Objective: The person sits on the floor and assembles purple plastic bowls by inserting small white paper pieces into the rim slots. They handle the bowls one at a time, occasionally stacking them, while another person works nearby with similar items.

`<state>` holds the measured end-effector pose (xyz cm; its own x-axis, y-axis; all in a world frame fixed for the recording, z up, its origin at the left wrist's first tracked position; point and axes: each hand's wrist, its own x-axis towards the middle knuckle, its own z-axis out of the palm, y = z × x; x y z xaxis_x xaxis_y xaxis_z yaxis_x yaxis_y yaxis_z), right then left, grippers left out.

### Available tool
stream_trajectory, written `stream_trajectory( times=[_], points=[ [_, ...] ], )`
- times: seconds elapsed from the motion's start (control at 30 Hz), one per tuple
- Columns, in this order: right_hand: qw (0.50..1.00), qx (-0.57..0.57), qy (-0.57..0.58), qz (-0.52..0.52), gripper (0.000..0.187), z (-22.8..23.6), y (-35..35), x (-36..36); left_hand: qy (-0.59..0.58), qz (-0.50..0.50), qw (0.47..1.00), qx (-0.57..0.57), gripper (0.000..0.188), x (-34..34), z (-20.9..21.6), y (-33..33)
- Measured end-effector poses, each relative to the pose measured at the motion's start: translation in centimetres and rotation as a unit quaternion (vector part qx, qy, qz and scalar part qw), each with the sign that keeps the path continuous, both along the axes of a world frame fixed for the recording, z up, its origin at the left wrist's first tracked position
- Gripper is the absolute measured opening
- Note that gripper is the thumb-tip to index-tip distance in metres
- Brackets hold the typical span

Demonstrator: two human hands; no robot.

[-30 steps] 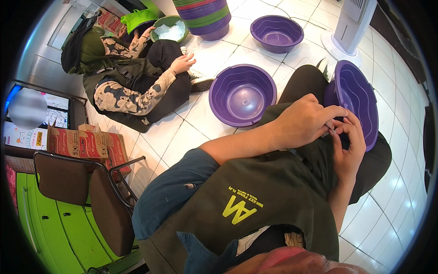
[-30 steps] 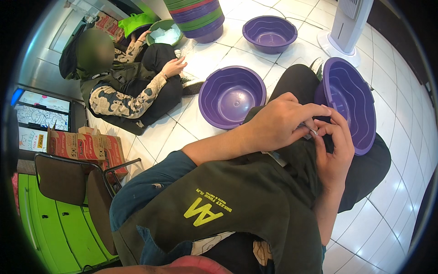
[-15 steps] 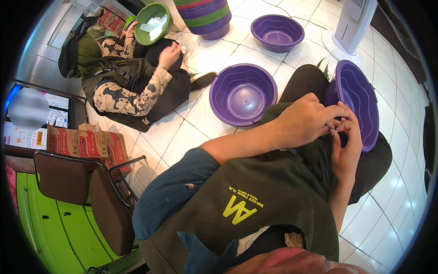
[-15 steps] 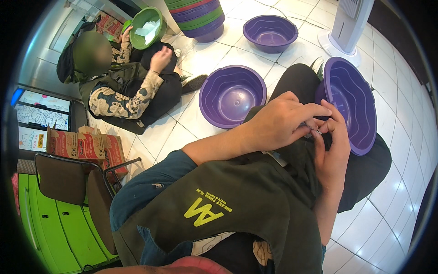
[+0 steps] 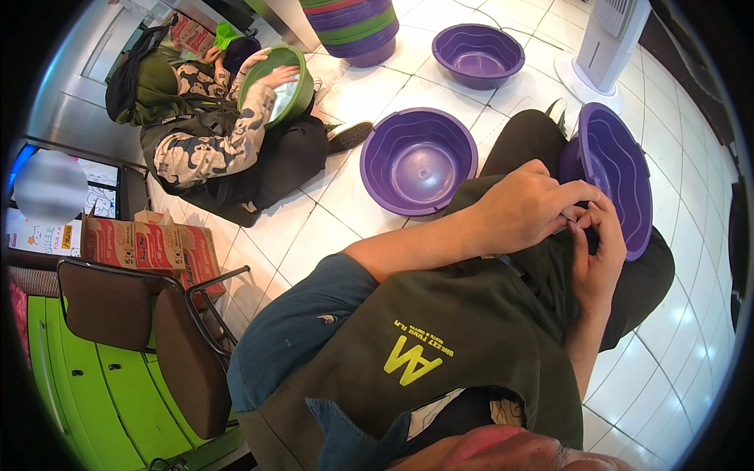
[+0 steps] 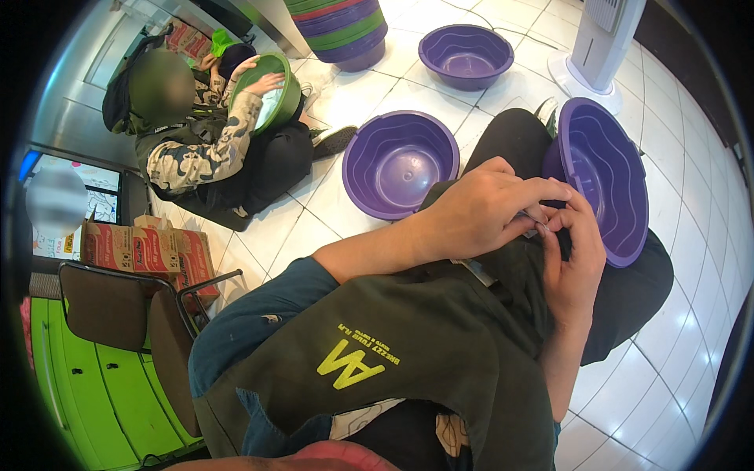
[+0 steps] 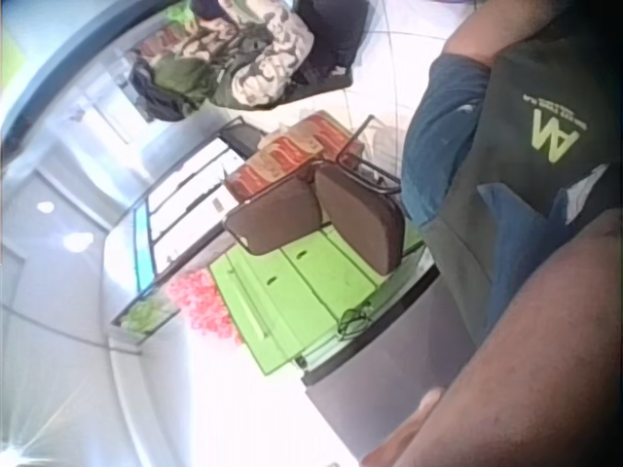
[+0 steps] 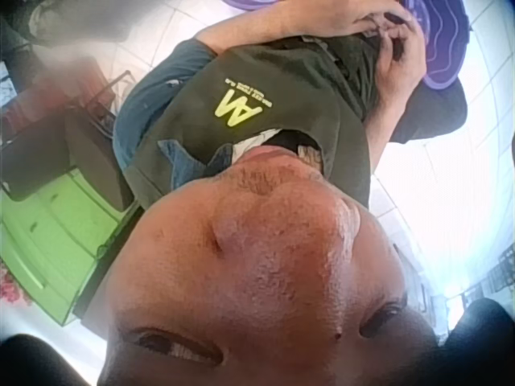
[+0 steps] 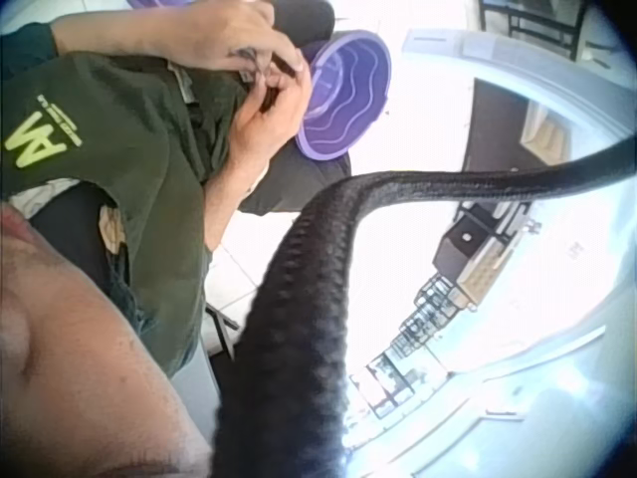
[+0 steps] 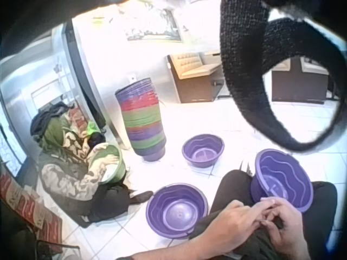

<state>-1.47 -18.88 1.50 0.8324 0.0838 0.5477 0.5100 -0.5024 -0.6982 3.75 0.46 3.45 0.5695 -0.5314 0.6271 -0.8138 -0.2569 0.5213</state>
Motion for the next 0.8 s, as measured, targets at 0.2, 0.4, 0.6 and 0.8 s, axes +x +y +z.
stream_trajectory(
  times=[0.2,0.4,0.6,0.8],
  points=[
    [0.998,-0.056,-0.009,-0.007,0.02,-0.1,-0.3,-0.5,-0.018,-0.001,1.0,0.015,0.044,-0.2,0.2,-0.5],
    [0.994,0.06,-0.086,-0.001,0.033,0.6,-1.2,0.7,-0.082,0.014,0.995,-0.059,0.063,0.4,0.5,-1.4],
    [0.991,0.034,-0.131,0.015,0.038,1.6,-1.8,1.2,-0.12,-0.002,0.988,-0.098,0.069,1.4,1.1,-1.6],
    [0.989,0.054,-0.135,0.019,0.036,1.8,-1.7,0.9,-0.119,-0.012,0.987,-0.103,0.066,1.3,1.0,-1.7]
  ],
)
